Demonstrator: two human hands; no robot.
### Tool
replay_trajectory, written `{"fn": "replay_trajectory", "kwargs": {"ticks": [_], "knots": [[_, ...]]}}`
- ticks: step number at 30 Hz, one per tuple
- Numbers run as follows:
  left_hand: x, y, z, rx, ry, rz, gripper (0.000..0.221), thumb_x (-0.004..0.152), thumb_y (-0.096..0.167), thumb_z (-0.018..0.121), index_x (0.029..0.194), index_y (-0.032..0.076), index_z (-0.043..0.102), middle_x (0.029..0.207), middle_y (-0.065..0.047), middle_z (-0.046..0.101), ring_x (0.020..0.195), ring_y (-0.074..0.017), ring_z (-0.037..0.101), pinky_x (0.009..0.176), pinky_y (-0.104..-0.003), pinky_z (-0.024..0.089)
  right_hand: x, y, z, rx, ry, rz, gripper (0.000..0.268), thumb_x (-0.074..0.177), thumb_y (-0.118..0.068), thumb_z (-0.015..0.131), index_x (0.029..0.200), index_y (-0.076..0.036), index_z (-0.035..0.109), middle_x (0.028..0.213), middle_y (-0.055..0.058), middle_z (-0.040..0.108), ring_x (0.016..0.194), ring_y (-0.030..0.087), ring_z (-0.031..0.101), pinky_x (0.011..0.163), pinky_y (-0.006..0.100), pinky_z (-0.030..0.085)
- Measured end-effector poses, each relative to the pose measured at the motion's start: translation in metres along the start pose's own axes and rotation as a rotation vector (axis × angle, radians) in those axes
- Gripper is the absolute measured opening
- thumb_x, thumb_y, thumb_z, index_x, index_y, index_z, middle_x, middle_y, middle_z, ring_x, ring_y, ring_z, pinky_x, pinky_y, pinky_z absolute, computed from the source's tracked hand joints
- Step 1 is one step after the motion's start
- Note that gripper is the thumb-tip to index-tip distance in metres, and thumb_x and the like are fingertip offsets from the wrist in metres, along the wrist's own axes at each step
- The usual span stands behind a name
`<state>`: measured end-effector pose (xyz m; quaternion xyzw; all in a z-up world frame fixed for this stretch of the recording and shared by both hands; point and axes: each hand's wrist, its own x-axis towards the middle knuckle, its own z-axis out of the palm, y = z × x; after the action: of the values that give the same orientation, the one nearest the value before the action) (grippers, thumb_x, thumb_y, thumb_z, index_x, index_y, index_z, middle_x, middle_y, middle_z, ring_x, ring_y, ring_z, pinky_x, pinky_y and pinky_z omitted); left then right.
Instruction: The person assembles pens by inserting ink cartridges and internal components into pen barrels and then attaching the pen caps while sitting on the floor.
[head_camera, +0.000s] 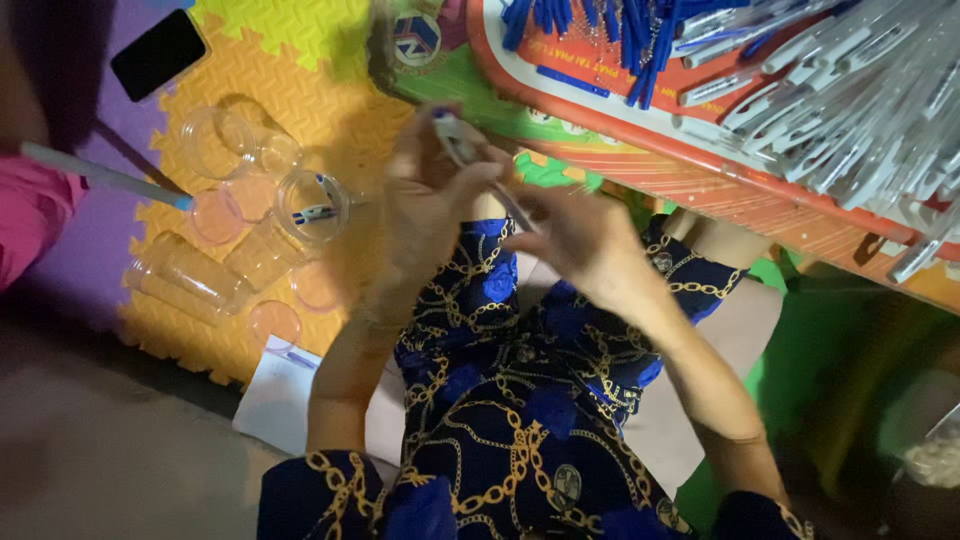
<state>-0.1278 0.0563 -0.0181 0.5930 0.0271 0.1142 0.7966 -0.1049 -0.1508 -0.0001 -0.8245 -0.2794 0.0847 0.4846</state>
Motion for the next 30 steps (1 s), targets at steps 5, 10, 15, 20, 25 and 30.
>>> {"fn": "replay_trajectory", "kwargs": {"ticks": [5, 10, 15, 20, 25, 30], "knots": [[-0.006, -0.001, -0.009, -0.107, -0.281, -0.121, 0.050, 0.103, 0.015, 0.081, 0.148, 0.000, 0.063, 0.107, -0.016, 0.076, 0.099, -0.0199, 0.075, 0.091, -0.032, 0.062, -0.007, 0.013, 0.022, 0.084, -0.090, 0.043, 0.014, 0.106, -0.016, 0.077, 0.115, -0.005, 0.077, 0.090, 0.018, 0.080, 0.082, 0.040, 0.080, 0.071, 0.046, 0.063], [-0.019, 0.004, -0.034, 0.172, -0.179, -0.165, 0.038, 0.103, 0.000, 0.075, 0.140, -0.002, 0.068, 0.120, -0.027, 0.077, 0.104, -0.0325, 0.080, 0.094, -0.047, 0.068, 0.005, -0.033, 0.002, 0.087, -0.214, -0.022, 0.039, 0.103, -0.010, 0.076, 0.139, 0.005, 0.071, 0.103, 0.028, 0.083, 0.090, 0.042, 0.084, 0.082, 0.053, 0.069], [-0.033, 0.018, -0.140, 0.173, 0.315, -0.021, 0.019, 0.112, 0.011, 0.069, 0.131, 0.008, 0.066, 0.118, -0.010, 0.077, 0.113, -0.0216, 0.075, 0.115, -0.039, 0.059, 0.016, 0.030, -0.078, -0.288, 0.061, -0.060, 0.031, 0.110, 0.001, 0.070, 0.140, 0.001, 0.076, 0.112, 0.023, 0.073, 0.102, 0.043, 0.069, 0.091, 0.052, 0.053], [-0.060, -0.008, -0.235, 0.734, 0.431, 0.334, 0.006, 0.118, -0.004, 0.063, 0.123, -0.002, 0.062, 0.124, -0.016, 0.062, 0.119, -0.0331, 0.075, 0.110, -0.045, 0.066, 0.035, 0.079, -0.141, -0.798, 0.130, -0.298, 0.008, 0.129, 0.011, 0.084, 0.133, 0.017, 0.086, 0.111, 0.025, 0.081, 0.091, 0.034, 0.078, 0.072, 0.040, 0.061], [-0.085, -0.077, -0.296, 0.719, 0.626, 0.232, 0.018, 0.114, -0.009, 0.069, 0.127, 0.002, 0.062, 0.120, -0.012, 0.070, 0.107, -0.0206, 0.071, 0.097, -0.032, 0.068, 0.050, 0.119, -0.153, -1.343, 0.164, -0.398, 0.013, 0.134, -0.017, 0.081, 0.127, -0.019, 0.091, 0.138, -0.002, 0.089, 0.138, 0.021, 0.065, 0.090, 0.033, 0.061], [-0.094, -0.128, -0.334, 0.884, 0.673, 0.096, 0.013, 0.110, -0.001, 0.071, 0.111, 0.011, 0.067, 0.105, -0.002, 0.072, 0.082, -0.0106, 0.057, 0.073, -0.026, 0.051, 0.057, 0.115, -0.153, -1.482, -0.044, -0.209, 0.004, 0.127, -0.020, 0.069, 0.125, -0.021, 0.073, 0.120, -0.004, 0.082, 0.118, 0.021, 0.068, 0.083, 0.035, 0.065]]}}
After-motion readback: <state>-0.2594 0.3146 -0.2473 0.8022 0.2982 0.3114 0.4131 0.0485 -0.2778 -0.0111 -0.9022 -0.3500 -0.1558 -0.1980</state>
